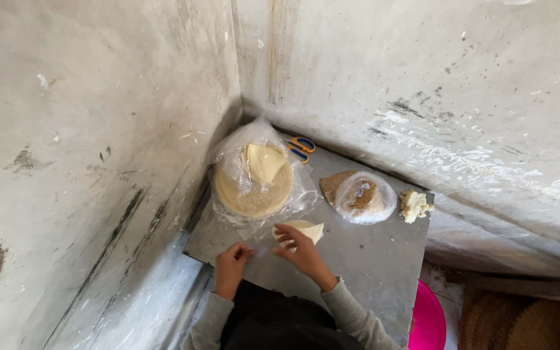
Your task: The person prepares multiple small wraps by taking square pieces of dough from a large plastic bag, adding a small amount of granular filling from another bag, and folding the dough into a triangular shape.
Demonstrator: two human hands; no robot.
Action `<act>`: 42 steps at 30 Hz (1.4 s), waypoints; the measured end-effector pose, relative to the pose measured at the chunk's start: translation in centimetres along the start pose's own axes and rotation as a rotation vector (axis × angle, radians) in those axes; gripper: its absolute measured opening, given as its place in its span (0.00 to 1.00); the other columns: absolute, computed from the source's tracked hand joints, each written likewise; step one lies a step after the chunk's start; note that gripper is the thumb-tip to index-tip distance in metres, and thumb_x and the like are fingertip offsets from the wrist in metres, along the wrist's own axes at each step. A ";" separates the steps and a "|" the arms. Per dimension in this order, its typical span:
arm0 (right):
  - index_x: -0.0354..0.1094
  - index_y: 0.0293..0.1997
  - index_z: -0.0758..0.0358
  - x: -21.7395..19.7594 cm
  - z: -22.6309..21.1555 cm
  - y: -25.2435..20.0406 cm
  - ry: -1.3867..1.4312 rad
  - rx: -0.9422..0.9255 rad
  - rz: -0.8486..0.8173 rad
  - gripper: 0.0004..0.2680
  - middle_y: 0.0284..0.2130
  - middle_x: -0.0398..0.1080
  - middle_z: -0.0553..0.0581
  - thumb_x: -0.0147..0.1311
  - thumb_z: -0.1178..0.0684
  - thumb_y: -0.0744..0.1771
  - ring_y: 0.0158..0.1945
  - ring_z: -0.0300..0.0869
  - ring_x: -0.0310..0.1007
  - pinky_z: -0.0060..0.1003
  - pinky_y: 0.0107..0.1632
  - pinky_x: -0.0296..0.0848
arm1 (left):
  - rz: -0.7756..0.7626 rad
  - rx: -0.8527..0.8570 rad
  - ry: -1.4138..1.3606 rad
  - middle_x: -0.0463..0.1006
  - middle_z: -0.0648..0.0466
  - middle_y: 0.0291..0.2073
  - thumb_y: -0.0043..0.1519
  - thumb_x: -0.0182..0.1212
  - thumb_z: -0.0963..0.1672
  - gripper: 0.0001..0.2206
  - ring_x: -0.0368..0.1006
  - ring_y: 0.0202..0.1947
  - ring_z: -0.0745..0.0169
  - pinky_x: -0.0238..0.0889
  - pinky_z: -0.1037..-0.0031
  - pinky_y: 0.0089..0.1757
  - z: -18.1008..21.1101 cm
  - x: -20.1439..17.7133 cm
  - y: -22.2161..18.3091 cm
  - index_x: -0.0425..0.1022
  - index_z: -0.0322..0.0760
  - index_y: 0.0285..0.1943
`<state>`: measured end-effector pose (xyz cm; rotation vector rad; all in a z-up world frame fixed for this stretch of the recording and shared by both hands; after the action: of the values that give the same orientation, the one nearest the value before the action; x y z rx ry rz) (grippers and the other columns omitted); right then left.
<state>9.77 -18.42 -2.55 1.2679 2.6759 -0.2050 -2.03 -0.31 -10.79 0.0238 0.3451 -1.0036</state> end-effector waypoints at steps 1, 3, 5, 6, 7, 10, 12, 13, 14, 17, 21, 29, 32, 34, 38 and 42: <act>0.68 0.59 0.61 0.4 0.1 -0.1 0.003 0.067 -0.054 0.18 0.42 0.77 0.50 0.63 0.57 0.62 0.39 0.35 0.77 0.32 0.38 0.75 | -0.045 -0.014 -0.059 0.84 0.53 0.23 0.59 0.66 0.43 0.07 0.75 0.22 0.67 0.66 0.75 0.28 0.9 0.7 -0.3 0.82 0.32 0.37; 0.71 0.55 0.62 0.1 1.3 -0.2 0.014 0.145 -0.098 0.14 0.38 0.77 0.51 0.63 0.57 0.64 0.36 0.36 0.77 0.32 0.36 0.75 | -0.148 -0.041 -0.175 0.84 0.54 0.24 0.61 0.63 0.43 0.07 0.75 0.21 0.71 0.65 0.76 0.26 2.6 2.1 -0.4 0.84 0.33 0.38; 0.77 0.47 0.68 -1.5 3.7 0.0 0.029 0.165 -0.075 0.06 0.31 0.78 0.56 0.60 0.57 0.68 0.33 0.38 0.76 0.32 0.36 0.76 | -0.112 -0.001 -0.180 0.84 0.54 0.23 0.62 0.63 0.43 0.08 0.74 0.21 0.71 0.66 0.77 0.26 4.0 2.6 -0.3 0.84 0.32 0.39; 0.77 0.47 0.66 -4.1 4.7 0.5 -0.007 0.122 0.062 0.06 0.32 0.79 0.55 0.58 0.57 0.68 0.32 0.37 0.77 0.32 0.36 0.76 | -0.095 0.020 -0.185 0.84 0.54 0.23 0.62 0.63 0.44 0.08 0.73 0.21 0.71 0.67 0.78 0.26 4.4 2.8 -0.2 0.84 0.32 0.40; 0.76 0.47 0.65 -7.2 5.6 1.1 -0.044 0.078 0.195 0.06 0.32 0.79 0.53 0.56 0.58 0.68 0.32 0.37 0.77 0.32 0.36 0.76 | -0.112 0.001 -0.151 0.83 0.54 0.23 0.62 0.63 0.44 0.09 0.73 0.20 0.71 0.67 0.78 0.26 4.6 3.0 -0.2 0.84 0.32 0.39; 0.77 0.47 0.62 -17.5 5.9 1.9 -0.370 -0.052 0.619 0.06 0.37 0.79 0.54 0.59 0.58 0.67 0.38 0.39 0.79 0.33 0.41 0.75 | -0.152 -0.047 -0.075 0.82 0.55 0.21 0.62 0.63 0.45 0.10 0.73 0.20 0.70 0.67 0.77 0.27 4.6 3.1 -0.4 0.84 0.32 0.37; 0.78 0.44 0.56 -21.6 5.6 2.2 -0.640 -0.001 0.686 0.05 0.38 0.78 0.53 0.62 0.56 0.66 0.41 0.43 0.76 0.37 0.43 0.75 | -0.168 -0.071 -0.057 0.82 0.55 0.21 0.63 0.63 0.46 0.11 0.72 0.20 0.70 0.66 0.77 0.27 4.6 3.1 -0.5 0.84 0.33 0.38; 0.80 0.42 0.54 -22.6 5.4 2.6 -0.803 -0.008 0.652 0.05 0.40 0.77 0.52 0.62 0.57 0.65 0.45 0.45 0.74 0.39 0.46 0.74 | -0.173 -0.080 -0.057 0.82 0.55 0.21 0.63 0.63 0.46 0.11 0.72 0.20 0.70 0.66 0.77 0.27 4.6 3.2 -0.4 0.84 0.33 0.38; 0.81 0.40 0.52 -23.0 5.4 3.1 -0.965 -0.014 0.614 0.05 0.41 0.77 0.52 0.63 0.57 0.65 0.49 0.47 0.73 0.41 0.48 0.74 | -0.178 -0.090 -0.056 0.82 0.55 0.21 0.63 0.63 0.47 0.11 0.72 0.20 0.70 0.66 0.77 0.28 4.6 3.3 -0.4 0.83 0.33 0.38; 0.80 0.39 0.49 -22.7 6.6 5.3 -1.101 -0.021 0.383 0.06 0.49 0.74 0.51 0.63 0.57 0.63 0.53 0.47 0.69 0.42 0.52 0.73 | -0.183 -0.077 -0.117 0.82 0.55 0.22 0.63 0.63 0.46 0.11 0.72 0.21 0.70 0.66 0.77 0.28 4.4 3.5 -0.2 0.83 0.33 0.39; 0.79 0.36 0.52 -23.4 7.6 6.0 -1.073 -0.010 0.389 0.04 0.45 0.76 0.49 0.64 0.55 0.61 0.52 0.47 0.70 0.44 0.54 0.71 | -0.186 -0.041 -0.131 0.82 0.55 0.22 0.62 0.63 0.46 0.11 0.72 0.21 0.70 0.67 0.78 0.28 4.3 3.7 -0.2 0.83 0.32 0.39; 0.77 0.41 0.62 -27.4 10.5 6.9 -0.756 0.083 0.369 0.05 0.37 0.79 0.55 0.59 0.53 0.66 0.44 0.48 0.76 0.44 0.51 0.73 | -0.180 -0.070 -0.195 0.83 0.53 0.24 0.63 0.62 0.46 0.11 0.74 0.24 0.70 0.69 0.77 0.30 3.5 3.7 0.3 0.83 0.32 0.42; 0.77 0.43 0.64 -28.2 11.6 7.3 -0.678 0.165 0.381 0.07 0.38 0.80 0.58 0.59 0.52 0.67 0.41 0.47 0.79 0.42 0.46 0.76 | -0.192 -0.055 -0.217 0.83 0.53 0.24 0.63 0.62 0.45 0.11 0.75 0.25 0.70 0.69 0.77 0.30 3.5 3.9 0.4 0.83 0.31 0.43; 0.77 0.44 0.65 -28.8 12.2 7.5 -0.585 0.223 0.423 0.08 0.37 0.80 0.60 0.60 0.52 0.67 0.40 0.45 0.81 0.39 0.45 0.77 | -0.194 -0.047 -0.233 0.83 0.53 0.24 0.63 0.62 0.45 0.11 0.74 0.24 0.70 0.69 0.77 0.30 3.5 4.1 0.5 0.83 0.31 0.43; 0.79 0.43 0.66 -30.3 12.6 7.1 -0.633 0.278 0.498 0.09 0.36 0.81 0.62 0.62 0.51 0.66 0.38 0.44 0.81 0.38 0.44 0.76 | -0.187 -0.052 -0.243 0.82 0.53 0.24 0.63 0.63 0.45 0.11 0.72 0.24 0.69 0.67 0.77 0.29 3.1 4.4 0.9 0.83 0.30 0.42; 0.79 0.44 0.67 -31.0 12.4 7.8 -0.366 0.271 0.466 0.09 0.35 0.81 0.61 0.63 0.52 0.65 0.37 0.42 0.79 0.37 0.42 0.76 | -0.174 -0.076 -0.192 0.82 0.53 0.23 0.63 0.63 0.46 0.12 0.72 0.23 0.69 0.65 0.77 0.28 2.5 4.6 1.0 0.82 0.29 0.40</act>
<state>36.37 -39.32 -8.38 1.6974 2.0342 -0.6744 1.74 -3.97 -9.88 -0.1726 0.2112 -1.1545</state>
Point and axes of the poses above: each hand's wrist, its own y-axis towards the middle knuckle, its own x-axis out of the palm, z = x × y, the point moved 5 cm from there along y, towards the middle knuckle
